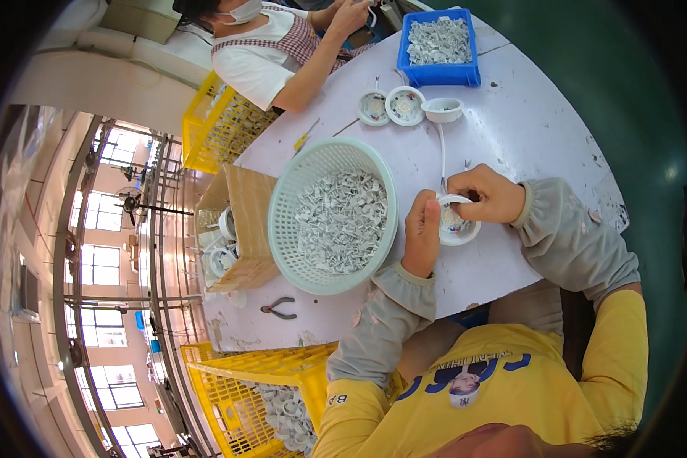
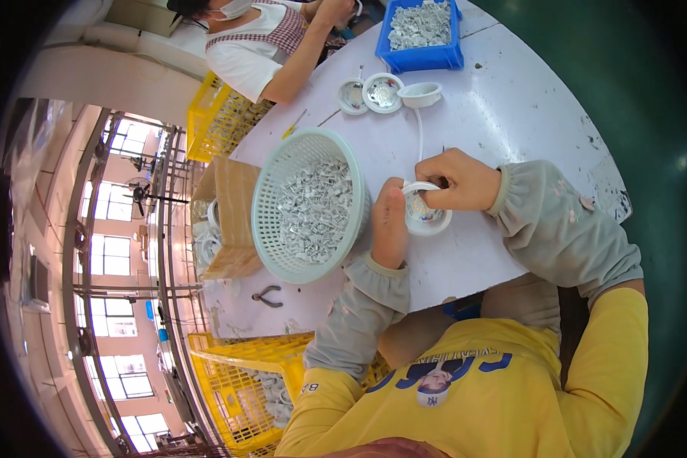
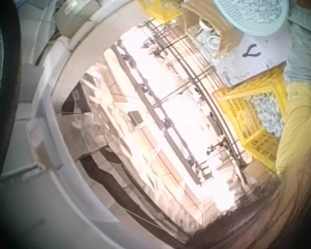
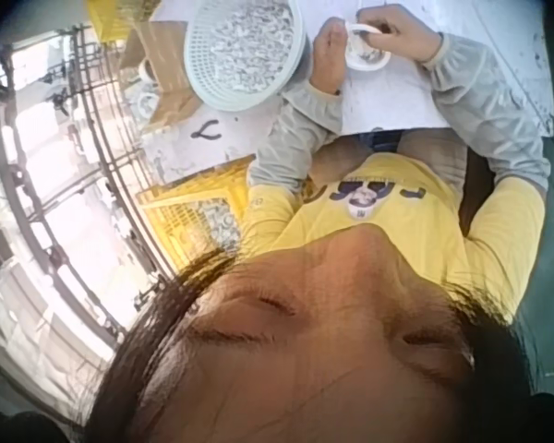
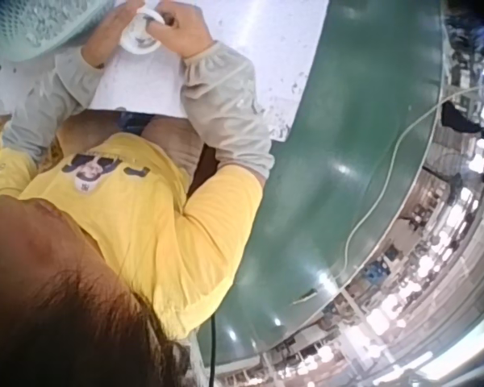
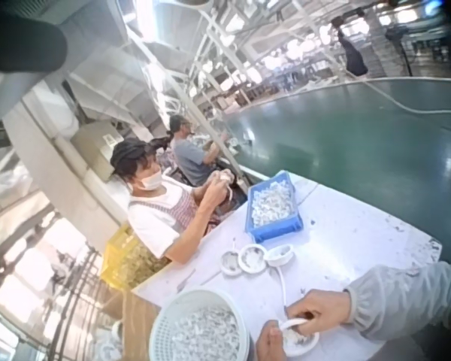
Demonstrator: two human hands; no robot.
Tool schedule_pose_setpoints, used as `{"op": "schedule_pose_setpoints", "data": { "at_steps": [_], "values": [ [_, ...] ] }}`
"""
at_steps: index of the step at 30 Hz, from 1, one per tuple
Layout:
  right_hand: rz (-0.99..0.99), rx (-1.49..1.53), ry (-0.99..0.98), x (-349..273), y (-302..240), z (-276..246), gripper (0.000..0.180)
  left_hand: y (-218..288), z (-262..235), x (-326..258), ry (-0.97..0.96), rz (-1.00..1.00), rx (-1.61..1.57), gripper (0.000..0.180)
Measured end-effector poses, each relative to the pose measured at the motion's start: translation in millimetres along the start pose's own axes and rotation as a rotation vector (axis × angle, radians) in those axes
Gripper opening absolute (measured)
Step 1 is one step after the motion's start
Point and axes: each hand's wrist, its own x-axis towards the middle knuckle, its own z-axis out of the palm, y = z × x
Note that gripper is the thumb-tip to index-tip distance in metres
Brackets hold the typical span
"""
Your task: The person assembles lamp fixtures by picking small plastic clips from a basket and inserting them into circular lamp housings by hand.
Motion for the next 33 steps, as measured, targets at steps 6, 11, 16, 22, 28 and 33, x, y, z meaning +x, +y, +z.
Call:
{"op": "schedule_pose_setpoints", "data": {
  "at_steps": [6, 11, 16, 22, 28, 33],
  "values": [
    [-0.047, -0.113, 0.135, -0.1, -20.7, -1.1, 0.015, -9.7, -5.9, 2.7, 0.016, 0.027, -0.098, 0.047],
    [-0.146, 0.201, 0.181, -1.6, -10.8, -3.9, 0.018, -20.9, -7.8, -4.0, -0.01, -0.035, -0.323, 0.061],
    [-0.08, 0.308, -0.016, -5.1, -11.8, -0.8, 0.028, -9.5, -0.9, -3.4, -0.146, -0.028, -0.36, 0.067],
    [-0.031, 0.363, -0.074, -5.8, -12.7, 0.6, 0.026, -14.9, -4.3, -3.4, -0.259, -0.037, -0.379, 0.072],
    [-0.05, 0.381, -0.039, -0.1, -5.2, 2.7, 0.022, -6.8, 4.1, -2.1, -0.16, 0.011, -0.333, 0.072],
    [-0.023, 0.541, -0.054, -1.6, -9.8, 0.2, 0.02, -4.1, 2.6, -3.8, -0.119, 0.012, -0.266, 0.072]
  ]
}}
